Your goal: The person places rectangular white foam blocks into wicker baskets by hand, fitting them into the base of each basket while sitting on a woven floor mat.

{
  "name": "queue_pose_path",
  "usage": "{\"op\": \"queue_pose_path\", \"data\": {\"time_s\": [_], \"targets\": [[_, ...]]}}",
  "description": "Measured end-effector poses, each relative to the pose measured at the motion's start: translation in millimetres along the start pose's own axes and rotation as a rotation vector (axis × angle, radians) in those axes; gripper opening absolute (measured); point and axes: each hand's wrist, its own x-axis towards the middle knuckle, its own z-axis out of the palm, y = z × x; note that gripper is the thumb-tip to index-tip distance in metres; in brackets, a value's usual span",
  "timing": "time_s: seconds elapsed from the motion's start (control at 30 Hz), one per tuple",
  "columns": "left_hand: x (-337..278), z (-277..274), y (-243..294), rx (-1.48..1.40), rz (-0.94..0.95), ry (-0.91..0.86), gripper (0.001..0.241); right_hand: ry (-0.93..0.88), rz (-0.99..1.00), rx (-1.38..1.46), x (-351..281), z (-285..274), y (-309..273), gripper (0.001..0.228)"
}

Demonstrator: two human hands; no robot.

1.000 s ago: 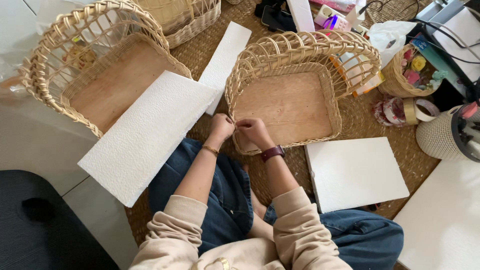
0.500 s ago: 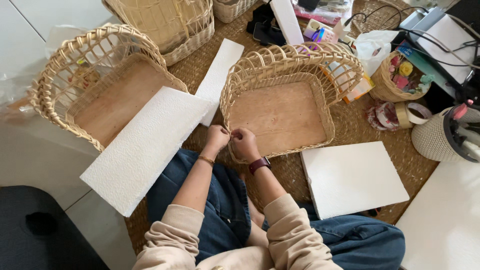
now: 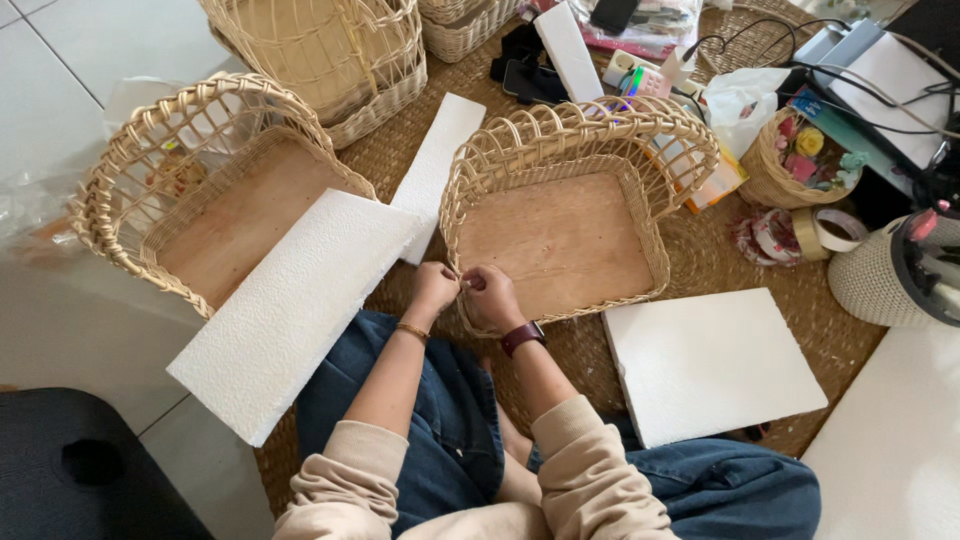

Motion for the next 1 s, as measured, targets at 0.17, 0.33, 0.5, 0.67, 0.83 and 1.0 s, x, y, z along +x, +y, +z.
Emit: {"op": "queue_pose_path", "data": {"time_s": [0.17, 0.33, 0.5, 0.67, 0.83, 1.0], "targets": [[2, 2, -2, 0.011, -0.019, 0.003, 0.006, -0.077, -0.039, -0.132, -3, -3, 1, 0.012], [9, 9, -4, -0.001, 0.018, 0.024, 0.013, -0.116, -0.022, -0.176, -1, 2, 6, 0.011], [12, 10, -3, -0.03, -0.004, 0.033, 0.013, -0.151, -0.028, -0.206, 5, 0, 8, 0.015], [8, 6, 0, 0.028, 0.031, -0.01, 0.011, -0.131, 0.007, -0.208, 7, 6, 26, 0.015], [2, 0, 2, -0.015, -0.009, -0.017, 0.012, -0.104, 0.096, -0.161, 6, 12, 28, 0.036], [1, -2, 7, -0.035, -0.019, -0.013, 0.013, -0.053, 0.062, -0.199, 9, 13, 28, 0.025]]}}
